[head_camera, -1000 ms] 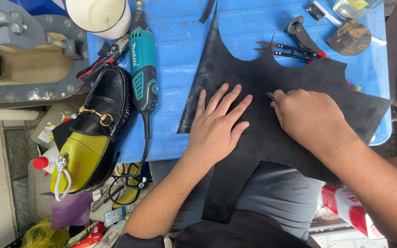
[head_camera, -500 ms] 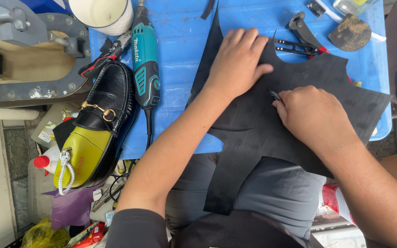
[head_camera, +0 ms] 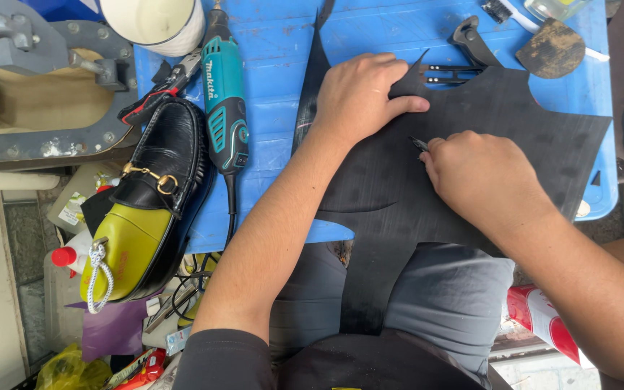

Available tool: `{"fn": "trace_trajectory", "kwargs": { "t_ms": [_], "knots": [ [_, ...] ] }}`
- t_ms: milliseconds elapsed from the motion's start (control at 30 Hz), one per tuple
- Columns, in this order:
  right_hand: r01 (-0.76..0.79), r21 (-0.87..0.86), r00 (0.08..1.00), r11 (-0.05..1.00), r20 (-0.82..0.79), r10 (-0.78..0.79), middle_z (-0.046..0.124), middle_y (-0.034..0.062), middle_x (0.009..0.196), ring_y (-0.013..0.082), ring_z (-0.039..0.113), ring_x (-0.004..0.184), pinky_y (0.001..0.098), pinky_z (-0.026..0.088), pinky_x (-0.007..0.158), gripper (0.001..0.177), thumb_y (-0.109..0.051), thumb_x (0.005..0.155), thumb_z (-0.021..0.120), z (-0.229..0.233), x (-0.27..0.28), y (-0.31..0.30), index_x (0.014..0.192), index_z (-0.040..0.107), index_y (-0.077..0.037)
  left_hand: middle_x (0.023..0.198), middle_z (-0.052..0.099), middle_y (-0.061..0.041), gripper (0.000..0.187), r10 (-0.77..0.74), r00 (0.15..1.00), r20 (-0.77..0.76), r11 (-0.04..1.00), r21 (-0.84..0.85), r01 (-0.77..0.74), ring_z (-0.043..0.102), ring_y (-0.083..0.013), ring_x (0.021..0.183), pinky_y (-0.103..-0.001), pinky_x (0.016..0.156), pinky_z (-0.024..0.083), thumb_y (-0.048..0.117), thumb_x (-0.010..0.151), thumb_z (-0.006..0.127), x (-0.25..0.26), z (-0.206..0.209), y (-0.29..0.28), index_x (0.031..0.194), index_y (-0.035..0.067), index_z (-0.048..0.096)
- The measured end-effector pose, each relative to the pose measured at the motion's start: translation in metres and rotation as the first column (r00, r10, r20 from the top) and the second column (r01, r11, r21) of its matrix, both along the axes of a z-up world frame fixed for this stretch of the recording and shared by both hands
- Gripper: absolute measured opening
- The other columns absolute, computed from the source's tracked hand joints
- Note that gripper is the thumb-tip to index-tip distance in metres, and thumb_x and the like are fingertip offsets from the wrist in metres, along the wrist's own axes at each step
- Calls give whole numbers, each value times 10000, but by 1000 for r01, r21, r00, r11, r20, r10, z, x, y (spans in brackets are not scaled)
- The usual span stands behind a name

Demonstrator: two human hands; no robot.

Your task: The person retrieves a sheet of black material and a shoe from a shelf. They place the shoe on the material, trace its outline with a pen, and then use a utility knife to cut out the traced shape. Finally, they use a ruler to trim the edges of the cut piece.

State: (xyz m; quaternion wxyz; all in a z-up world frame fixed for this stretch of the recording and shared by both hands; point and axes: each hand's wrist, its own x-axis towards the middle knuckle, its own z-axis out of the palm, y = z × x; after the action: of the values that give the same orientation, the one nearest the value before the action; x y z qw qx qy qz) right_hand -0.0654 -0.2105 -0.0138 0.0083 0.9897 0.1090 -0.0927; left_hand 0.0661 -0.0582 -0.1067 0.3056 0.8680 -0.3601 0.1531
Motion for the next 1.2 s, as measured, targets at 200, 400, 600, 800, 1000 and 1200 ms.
{"fn": "trace_trajectory", "kwargs": {
  "t_ms": [200, 400, 600, 800, 1000, 1200],
  "knots": [
    [140, 89, 988, 986, -83, -132, 690, 201, 682, 381, 716, 678, 475, 588, 645, 335, -270, 995, 598, -5, -9, 4, 795, 743, -42, 654, 648, -13, 583, 32, 995, -95, 999, 40, -28, 669, -256, 629, -414, 523, 508, 659, 704, 777, 0, 5, -1, 648, 100, 622],
    [257, 139, 962, 956, -125, -241, 707, 207, 711, 397, 714, 692, 494, 592, 696, 331, -302, 974, 635, -3, -16, 6, 816, 774, -47, 649, 658, -50, 577, 30, 990, -137, 998, 50, -23, 670, -268, 588, -411, 506, 499, 643, 746, 755, -1, 13, -3, 678, 86, 617],
    [117, 110, 987, 987, 98, -128, 710, 210, 757, 411, 703, 727, 504, 581, 713, 269, -319, 972, 669, 10, 15, -3, 924, 805, -91, 714, 684, -110, 553, 324, 930, -173, 943, -17, -332, 688, -350, 679, -459, 568, 520, 596, 868, 717, 0, 23, 10, 766, 62, 618],
    [58, 3, 998, 998, 13, -58, 723, 184, 766, 379, 723, 759, 482, 592, 719, 292, -322, 988, 645, -5, 42, 0, 906, 798, -88, 728, 700, -90, 509, 459, 867, -196, 886, 19, -464, 686, -360, 680, -474, 535, 507, 571, 842, 686, 0, 12, 16, 783, 71, 618],
    [36, 32, 999, 999, 24, -37, 715, 174, 735, 373, 721, 742, 478, 593, 707, 283, -291, 1015, 620, -14, 34, -4, 915, 781, -81, 709, 676, -68, 512, 497, 853, -159, 868, 75, -491, 683, -335, 654, -459, 512, 492, 588, 856, 671, 0, 0, 13, 763, 88, 608],
    [93, 50, 995, 994, 18, -95, 703, 187, 717, 383, 716, 713, 484, 590, 681, 297, -289, 1015, 612, -13, 22, 1, 912, 769, -59, 695, 678, -50, 505, 509, 851, -128, 861, 87, -502, 685, -296, 621, -433, 499, 488, 602, 849, 661, 0, -2, 13, 759, 106, 618]
  ]
}}
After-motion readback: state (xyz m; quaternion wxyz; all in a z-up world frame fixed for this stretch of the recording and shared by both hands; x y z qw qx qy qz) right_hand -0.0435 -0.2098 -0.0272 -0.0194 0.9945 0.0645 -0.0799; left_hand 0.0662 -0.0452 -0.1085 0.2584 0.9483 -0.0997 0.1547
